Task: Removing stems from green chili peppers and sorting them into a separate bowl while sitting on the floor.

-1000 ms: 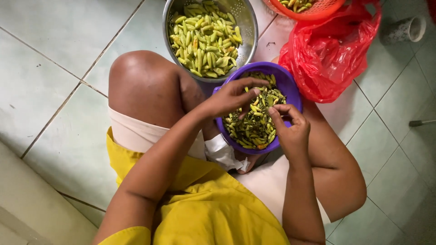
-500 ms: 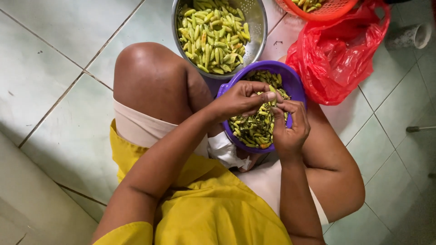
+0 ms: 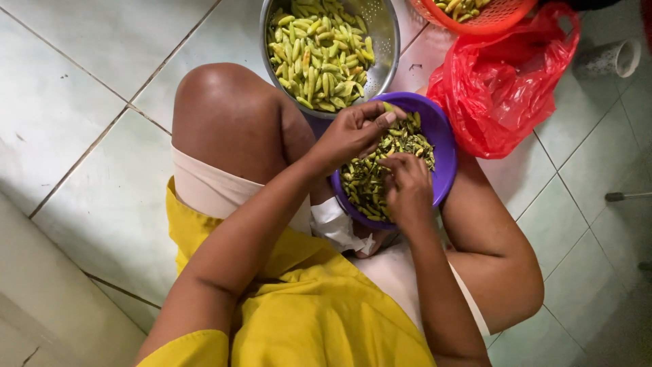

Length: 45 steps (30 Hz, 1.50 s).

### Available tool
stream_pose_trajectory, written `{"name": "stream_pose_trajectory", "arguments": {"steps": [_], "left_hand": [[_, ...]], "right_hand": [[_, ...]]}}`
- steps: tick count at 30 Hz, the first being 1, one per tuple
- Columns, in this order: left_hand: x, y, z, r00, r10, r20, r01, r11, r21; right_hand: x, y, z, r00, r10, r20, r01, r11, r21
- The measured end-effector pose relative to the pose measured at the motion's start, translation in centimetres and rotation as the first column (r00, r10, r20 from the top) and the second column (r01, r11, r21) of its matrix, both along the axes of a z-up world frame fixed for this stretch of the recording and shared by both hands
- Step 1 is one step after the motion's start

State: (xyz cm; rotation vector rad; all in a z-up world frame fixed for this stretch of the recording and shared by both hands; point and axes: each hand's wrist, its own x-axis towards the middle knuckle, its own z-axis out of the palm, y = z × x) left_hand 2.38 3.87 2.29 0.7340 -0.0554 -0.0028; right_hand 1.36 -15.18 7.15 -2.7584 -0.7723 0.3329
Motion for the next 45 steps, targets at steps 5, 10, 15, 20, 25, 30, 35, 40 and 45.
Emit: {"name": "stream_pose_trajectory", "arguments": {"steps": [5, 10, 15, 20, 25, 30, 35, 40, 45], "left_hand": [[-0.1, 0.4, -0.7, 0.999, 0.039, -0.027, -0.039, 0.999, 0.009], [0.3, 0.4, -1.1, 0.997, 0.057, -0.043, -0.057, 0.998, 0.016], [0.3, 2.1, -0.7, 0.954, 0.25, -0.163, -0.234, 0.966, 0.113], [-0.2, 1.3, -0.2, 0.961, 0.231, -0.152, -0.201, 0.96, 0.194], [-1.0, -1.8, -0.9, 0.995, 0.038, -0.092, -0.01, 0.959, 0.285], [-1.7, -3.1, -0.6, 0.986, -0.153, -0.065, 0.166, 0.914, 0.369], [-1.4, -3.3, -1.2, 0.99, -0.14, -0.017, 0.135, 0.905, 0.403], [-1.3, -2.8, -0.8, 0.99, -0.143, -0.002, 0.132, 0.911, 0.391], [-1.7, -1.9, 1.0, 0.983, -0.186, -0.001, 0.167, 0.883, 0.439]], "right_hand": [[0.7, -0.8, -3.6, 0.991, 0.086, 0.102, -0.081, 0.996, -0.044], [1.6, -2.6, -3.8, 0.972, 0.129, 0.199, -0.148, 0.985, 0.084], [0.7, -1.8, 1.1, 0.989, -0.147, 0.014, 0.134, 0.933, 0.334], [0.6, -3.4, 0.6, 0.925, -0.33, -0.191, 0.38, 0.757, 0.533], [0.3, -3.5, 0.3, 0.909, -0.36, -0.211, 0.405, 0.635, 0.658], [0.5, -2.7, 0.5, 0.928, -0.36, -0.097, 0.315, 0.618, 0.721], [0.9, -1.5, 0.4, 0.935, -0.339, -0.107, 0.306, 0.616, 0.726], [0.9, -1.0, -0.2, 0.912, -0.35, -0.211, 0.386, 0.566, 0.728], [1.1, -2.7, -0.8, 0.615, -0.125, -0.778, 0.785, 0.182, 0.592]]}}
